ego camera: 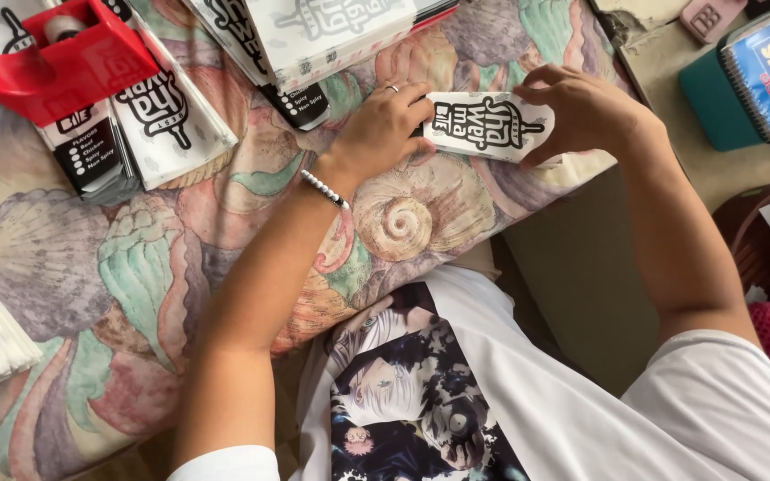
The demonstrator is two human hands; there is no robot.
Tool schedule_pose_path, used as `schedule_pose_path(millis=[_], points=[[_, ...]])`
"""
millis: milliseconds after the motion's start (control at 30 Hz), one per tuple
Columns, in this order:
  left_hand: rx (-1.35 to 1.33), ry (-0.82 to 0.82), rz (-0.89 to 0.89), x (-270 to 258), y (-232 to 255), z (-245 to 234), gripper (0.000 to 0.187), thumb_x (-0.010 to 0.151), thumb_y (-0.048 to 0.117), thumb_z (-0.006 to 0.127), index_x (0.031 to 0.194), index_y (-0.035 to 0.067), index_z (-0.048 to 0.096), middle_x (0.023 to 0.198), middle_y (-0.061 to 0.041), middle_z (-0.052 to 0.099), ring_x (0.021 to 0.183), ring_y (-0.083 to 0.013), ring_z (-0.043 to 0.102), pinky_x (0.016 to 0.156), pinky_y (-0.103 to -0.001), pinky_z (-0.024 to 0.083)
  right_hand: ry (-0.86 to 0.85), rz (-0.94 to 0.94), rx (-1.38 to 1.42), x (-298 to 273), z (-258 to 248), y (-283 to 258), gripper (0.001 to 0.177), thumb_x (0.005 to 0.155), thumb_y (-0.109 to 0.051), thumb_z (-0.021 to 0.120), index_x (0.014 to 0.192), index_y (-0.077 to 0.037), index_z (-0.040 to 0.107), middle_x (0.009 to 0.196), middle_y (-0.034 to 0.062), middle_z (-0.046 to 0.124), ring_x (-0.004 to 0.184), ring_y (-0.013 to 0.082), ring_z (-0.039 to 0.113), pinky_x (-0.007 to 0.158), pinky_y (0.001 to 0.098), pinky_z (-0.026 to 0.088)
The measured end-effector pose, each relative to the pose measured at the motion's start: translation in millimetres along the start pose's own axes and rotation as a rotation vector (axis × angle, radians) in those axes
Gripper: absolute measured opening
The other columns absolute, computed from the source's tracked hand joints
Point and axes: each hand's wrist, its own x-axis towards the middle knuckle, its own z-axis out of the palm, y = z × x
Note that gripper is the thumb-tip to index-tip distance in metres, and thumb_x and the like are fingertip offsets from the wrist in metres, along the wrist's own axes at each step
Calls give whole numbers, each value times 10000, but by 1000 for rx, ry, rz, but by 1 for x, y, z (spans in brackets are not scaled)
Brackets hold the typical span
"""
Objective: Folding and stacking printed label sheets for packaging
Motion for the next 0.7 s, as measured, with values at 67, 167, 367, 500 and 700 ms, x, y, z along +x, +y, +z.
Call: schedule_pose_path(millis=[67,167,367,500,700], points=[[12,-5,10,3,4,-6,461,733,279,896,1018,-2,667,1184,-236,644,1054,-380,639,956,-436,549,-17,36,-30,-1,-6,-9,1046,587,-523,910,1490,-122,567,1475,79,542,1200,317,594,894,445,503],[23,-53,-7,7,7,-11,417,724,272,909,939,13,663,1043,-166,667,902,-299,667,830,-378,591,-27,58,-73,-2,-9,-11,1077,575,-569,893,1497,-125,557,1501,56,545,1123,322,650,858,432,517],[112,-370,-90,28,15,-41,423,812,432,840,1043,105,704,1066,-82,678,980,-252,647,914,-362,554,39,6,-59,-2,-5,-8,1036,565,-559,899,1456,-122,602,1399,55,597,1112,311,648,842,431,517],[111,-567,-204,42,26,-59,230,823,278,841,1010,200,732,1099,-16,675,1027,-211,634,936,-354,559,64,-22,-44,-4,-7,-12,987,580,-526,904,1429,-106,623,1314,51,618,1046,303,661,782,428,535],[104,-647,-271,52,35,-65,382,769,236,886,1065,102,686,1103,-128,673,1028,-268,676,932,-367,606,13,26,-75,-2,-9,-17,1087,549,-522,907,1479,-86,550,1330,90,591,1048,346,652,770,463,523]])
